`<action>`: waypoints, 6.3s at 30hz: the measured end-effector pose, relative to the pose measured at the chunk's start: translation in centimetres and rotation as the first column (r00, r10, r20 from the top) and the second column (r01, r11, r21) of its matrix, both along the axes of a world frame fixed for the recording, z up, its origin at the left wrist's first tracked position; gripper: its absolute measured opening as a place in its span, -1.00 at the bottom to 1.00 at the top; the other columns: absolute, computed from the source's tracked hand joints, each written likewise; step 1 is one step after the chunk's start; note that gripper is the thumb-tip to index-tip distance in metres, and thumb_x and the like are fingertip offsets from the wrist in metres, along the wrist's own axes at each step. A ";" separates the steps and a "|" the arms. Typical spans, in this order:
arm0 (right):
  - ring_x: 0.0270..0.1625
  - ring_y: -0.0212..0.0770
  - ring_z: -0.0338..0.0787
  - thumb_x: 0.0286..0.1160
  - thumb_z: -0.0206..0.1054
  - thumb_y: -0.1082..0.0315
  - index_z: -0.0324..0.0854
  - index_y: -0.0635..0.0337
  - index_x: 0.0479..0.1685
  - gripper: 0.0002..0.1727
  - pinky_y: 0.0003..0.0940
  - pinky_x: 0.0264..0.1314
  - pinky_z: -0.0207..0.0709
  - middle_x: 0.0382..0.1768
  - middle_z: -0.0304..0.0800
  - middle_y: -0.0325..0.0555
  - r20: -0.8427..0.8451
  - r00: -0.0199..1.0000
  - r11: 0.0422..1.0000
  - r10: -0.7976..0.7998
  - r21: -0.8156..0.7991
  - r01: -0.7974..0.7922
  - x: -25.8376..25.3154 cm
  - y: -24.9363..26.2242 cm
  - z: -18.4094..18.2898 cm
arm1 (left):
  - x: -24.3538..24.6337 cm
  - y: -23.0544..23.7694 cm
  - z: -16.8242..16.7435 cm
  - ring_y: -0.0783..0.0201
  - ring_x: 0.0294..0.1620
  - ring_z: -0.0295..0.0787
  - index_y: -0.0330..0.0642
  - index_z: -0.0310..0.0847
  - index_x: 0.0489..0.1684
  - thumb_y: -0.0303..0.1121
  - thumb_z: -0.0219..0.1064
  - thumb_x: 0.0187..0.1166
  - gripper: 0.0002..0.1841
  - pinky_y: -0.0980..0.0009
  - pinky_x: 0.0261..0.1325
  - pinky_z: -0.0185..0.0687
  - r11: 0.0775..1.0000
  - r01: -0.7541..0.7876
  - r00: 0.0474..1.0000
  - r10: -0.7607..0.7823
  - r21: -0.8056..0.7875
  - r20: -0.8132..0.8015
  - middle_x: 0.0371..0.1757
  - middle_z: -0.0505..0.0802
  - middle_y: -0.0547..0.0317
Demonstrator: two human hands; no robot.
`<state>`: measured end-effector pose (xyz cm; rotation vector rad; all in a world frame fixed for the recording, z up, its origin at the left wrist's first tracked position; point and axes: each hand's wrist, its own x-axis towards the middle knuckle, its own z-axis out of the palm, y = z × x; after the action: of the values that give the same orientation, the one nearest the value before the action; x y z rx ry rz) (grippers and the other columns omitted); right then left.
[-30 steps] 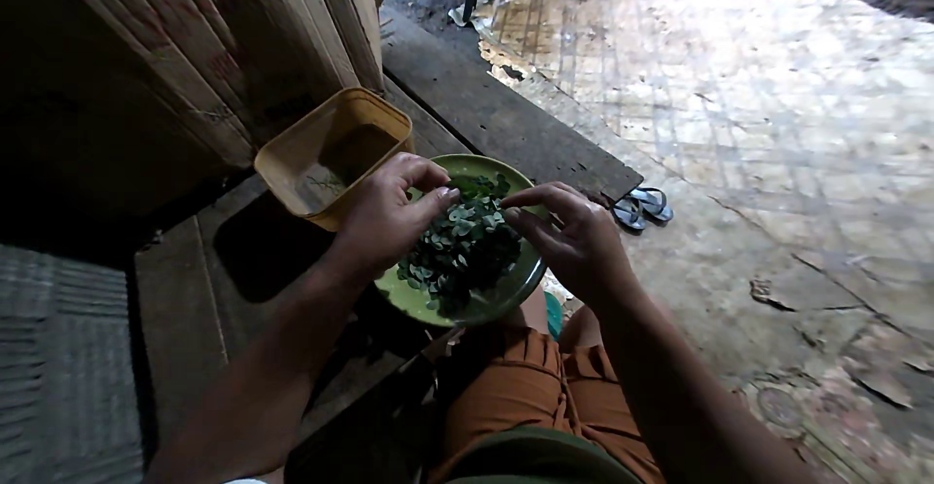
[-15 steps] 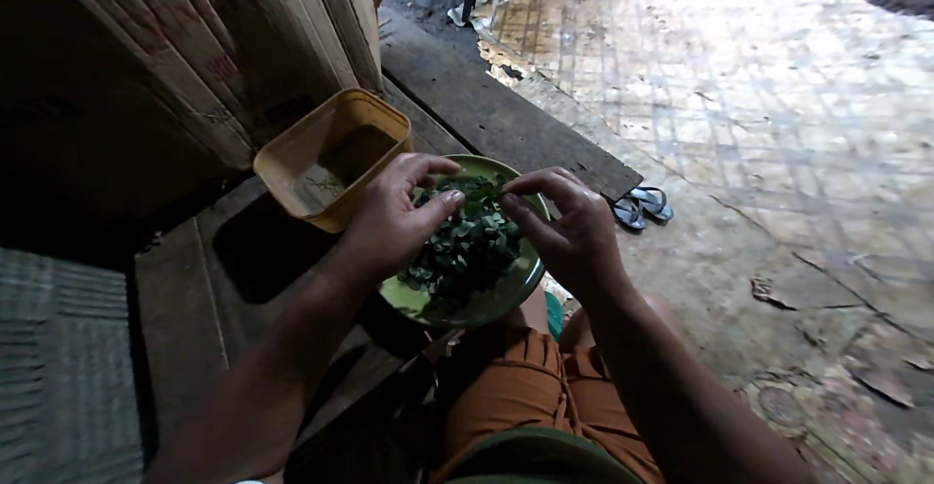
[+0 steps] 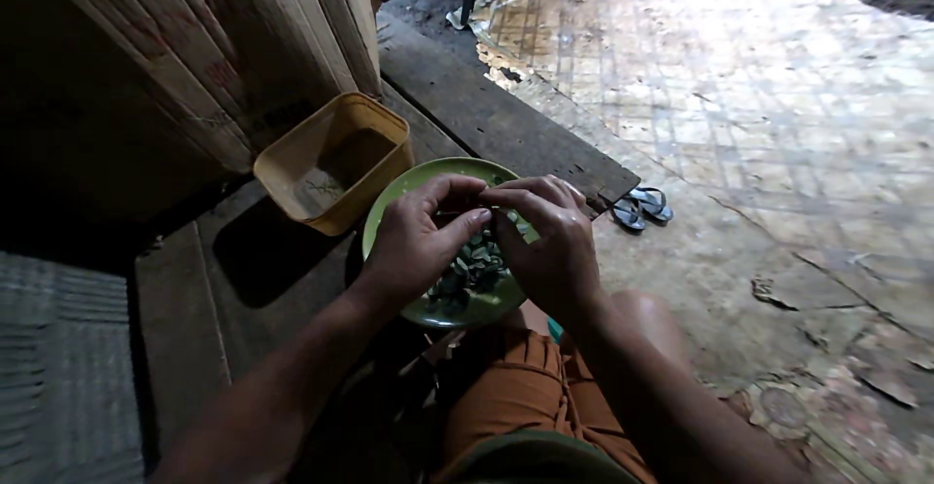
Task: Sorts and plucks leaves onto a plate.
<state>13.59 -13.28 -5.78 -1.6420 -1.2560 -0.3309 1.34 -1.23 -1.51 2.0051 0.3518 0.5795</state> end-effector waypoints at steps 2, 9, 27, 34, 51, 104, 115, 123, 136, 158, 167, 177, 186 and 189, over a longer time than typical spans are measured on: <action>0.16 -0.18 0.78 0.45 0.35 0.45 0.86 0.11 0.02 -0.75 0.03 0.42 0.42 0.02 0.89 -0.17 -0.047 0.997 0.999 0.053 -0.002 -0.053 0.0 -0.3 0.2 | 0.0 0.4 -0.3 0.52 -0.16 0.82 -0.17 0.73 0.12 -0.46 0.42 0.58 -0.79 0.56 -0.06 0.78 0.999 -0.034 0.999 0.034 0.010 0.040 -0.10 0.88 0.29; 0.16 -0.23 0.74 0.57 0.37 0.26 0.83 0.09 0.02 -0.79 -0.05 0.35 0.50 -0.01 0.84 -0.20 -0.219 0.973 0.997 0.071 0.011 -0.070 1.6 -1.2 -0.3 | 0.3 0.8 0.3 0.42 -0.24 0.85 -0.29 0.75 -0.01 -0.59 0.36 0.58 -0.86 0.50 -0.05 0.84 0.976 -0.088 0.991 0.105 -0.197 0.078 -0.21 0.88 0.22; -0.15 -0.59 0.76 0.58 0.40 0.30 0.78 0.10 -0.13 -0.89 -0.62 -0.05 0.65 -0.19 0.82 -0.33 -0.393 0.897 0.976 0.202 0.007 -0.217 1.7 -0.1 0.2 | 0.2 0.7 -0.4 0.40 -0.31 0.84 -0.23 0.69 -0.04 -0.54 0.41 0.57 -0.88 0.47 -0.16 0.86 0.972 0.050 0.996 -0.033 -0.228 0.078 -0.25 0.84 0.21; -0.04 -0.53 0.77 0.54 0.42 0.24 0.79 0.11 -0.16 -0.85 -0.51 0.09 0.65 -0.15 0.82 -0.28 -0.404 0.904 0.986 0.138 -0.028 -0.163 2.8 -1.2 -0.2 | 0.1 1.1 0.6 0.36 -0.35 0.86 -0.27 0.67 -0.11 -0.58 0.36 0.58 -0.93 0.42 -0.17 0.89 0.977 -0.027 0.998 0.037 -0.209 0.045 -0.31 0.84 0.19; -0.16 -0.60 0.75 0.56 0.39 0.24 0.79 0.08 -0.18 -0.86 -0.59 -0.05 0.62 -0.24 0.82 -0.36 -0.330 0.924 0.970 0.194 -0.077 -0.231 2.4 -0.8 0.4 | -0.1 1.4 -1.1 0.52 -0.10 0.79 -0.14 0.83 -0.11 -0.34 0.42 0.59 -0.89 0.53 0.09 0.70 0.880 -0.014 0.999 -0.007 0.475 0.043 -0.16 0.87 0.27; -0.10 -0.44 0.75 0.61 0.35 0.24 0.80 0.15 -0.11 -0.81 -0.45 0.06 0.64 -0.20 0.79 -0.23 -0.258 0.947 0.971 0.190 -0.094 -0.220 1.8 -0.4 0.1 | -0.8 3.3 1.4 0.49 0.22 0.71 -0.07 0.81 -0.16 -0.30 0.33 0.65 -0.86 0.47 0.27 0.64 0.993 0.047 0.984 -0.027 0.112 -0.174 0.12 0.82 0.31; -0.09 -0.45 0.76 0.61 0.36 0.27 0.79 0.13 -0.14 -0.84 -0.42 0.12 0.61 -0.23 0.80 -0.25 -0.270 0.943 0.962 0.194 -0.135 -0.237 1.9 -0.5 0.2 | -0.2 2.0 0.1 0.57 -0.27 0.78 -0.17 0.79 -0.08 -0.46 0.42 0.56 -0.90 0.62 -0.15 0.73 0.994 0.102 0.993 -0.101 0.024 -0.053 -0.26 0.87 0.34; -0.16 -0.48 0.75 0.61 0.35 0.27 0.78 0.19 -0.16 -0.82 -0.51 -0.03 0.62 -0.24 0.79 -0.21 -0.284 0.944 0.966 0.170 -0.143 -0.217 2.6 -1.3 0.4 | -0.7 2.7 1.3 0.54 -0.14 0.81 -0.12 0.79 -0.01 -0.43 0.43 0.56 -0.85 0.56 -0.03 0.76 0.993 0.022 0.997 -0.013 0.114 -0.075 -0.10 0.88 0.33; -0.18 -0.53 0.73 0.61 0.37 0.27 0.78 0.16 -0.17 -0.84 -0.56 -0.03 0.61 -0.26 0.79 -0.26 -0.283 0.937 0.958 0.203 -0.139 -0.249 2.3 -0.9 0.3 | -0.4 2.4 -0.2 0.46 0.01 0.75 -0.15 0.80 -0.11 -0.34 0.35 0.65 -0.87 0.47 0.18 0.66 0.865 0.012 1.000 0.001 0.501 -0.025 -0.09 0.84 0.21; 0.12 0.03 0.82 0.43 0.36 0.57 0.82 0.03 0.01 -0.71 0.12 0.10 0.69 0.02 0.84 -0.05 0.009 0.926 0.693 0.377 -0.666 -0.276 3.2 2.7 3.3 | -3.0 9.2 3.2 -0.10 0.63 0.45 -0.17 0.74 0.29 -0.17 0.24 0.73 -0.64 -0.04 0.67 0.24 0.688 -0.261 0.901 0.425 0.677 -0.083 0.49 0.69 -0.11; 0.01 -0.34 0.81 0.68 0.29 0.33 0.78 0.01 0.20 -0.75 -0.28 0.15 0.66 0.00 0.86 -0.21 -0.019 0.882 0.686 0.471 -0.621 -0.379 4.1 3.4 8.4 | -3.4 8.0 4.3 0.19 0.29 0.73 -0.11 0.75 0.22 -0.22 0.23 0.74 -0.71 0.18 0.37 0.59 0.742 -0.216 0.930 0.354 0.635 -0.096 0.27 0.79 0.01; 0.14 -0.34 0.81 0.68 0.25 0.38 0.71 0.03 0.39 -0.64 -0.31 0.29 0.65 0.14 0.84 -0.16 -0.092 0.867 0.701 0.490 -0.549 -0.455 4.7 1.7 8.2 | -3.0 6.2 4.0 0.35 -0.09 0.77 -0.08 0.79 0.06 -0.29 0.23 0.74 -0.79 0.29 0.06 0.69 0.779 -0.042 0.954 0.217 0.625 -0.207 -0.01 0.85 0.14; -0.04 -0.15 0.86 0.49 0.40 0.51 0.74 0.05 0.28 -0.62 -0.17 0.06 0.77 0.06 0.83 -0.08 -0.020 0.937 0.737 0.348 -0.612 -0.287 5.1 -1.7 5.2 | -2.2 5.4 2.5 0.08 0.05 0.82 -0.15 0.76 0.19 -0.36 0.38 0.62 -0.75 0.01 0.14 0.73 0.798 0.302 0.887 -0.035 0.521 -0.461 0.06 0.85 0.00; 0.14 -0.02 0.82 0.44 0.51 0.38 0.68 0.06 0.40 -0.52 0.01 0.24 0.69 0.17 0.80 -0.02 0.026 0.949 0.695 0.313 -0.688 -0.211 4.6 -2.0 3.7 | -2.0 5.1 2.3 0.11 0.11 0.78 -0.07 0.70 0.29 -0.28 0.50 0.54 -0.64 0.00 0.17 0.71 0.796 0.374 0.820 -0.043 0.476 -0.571 0.13 0.82 0.07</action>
<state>18.21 -15.33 -2.10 -2.0217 -1.8463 0.2435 -0.68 3.86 0.80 2.7529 0.2850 -0.0736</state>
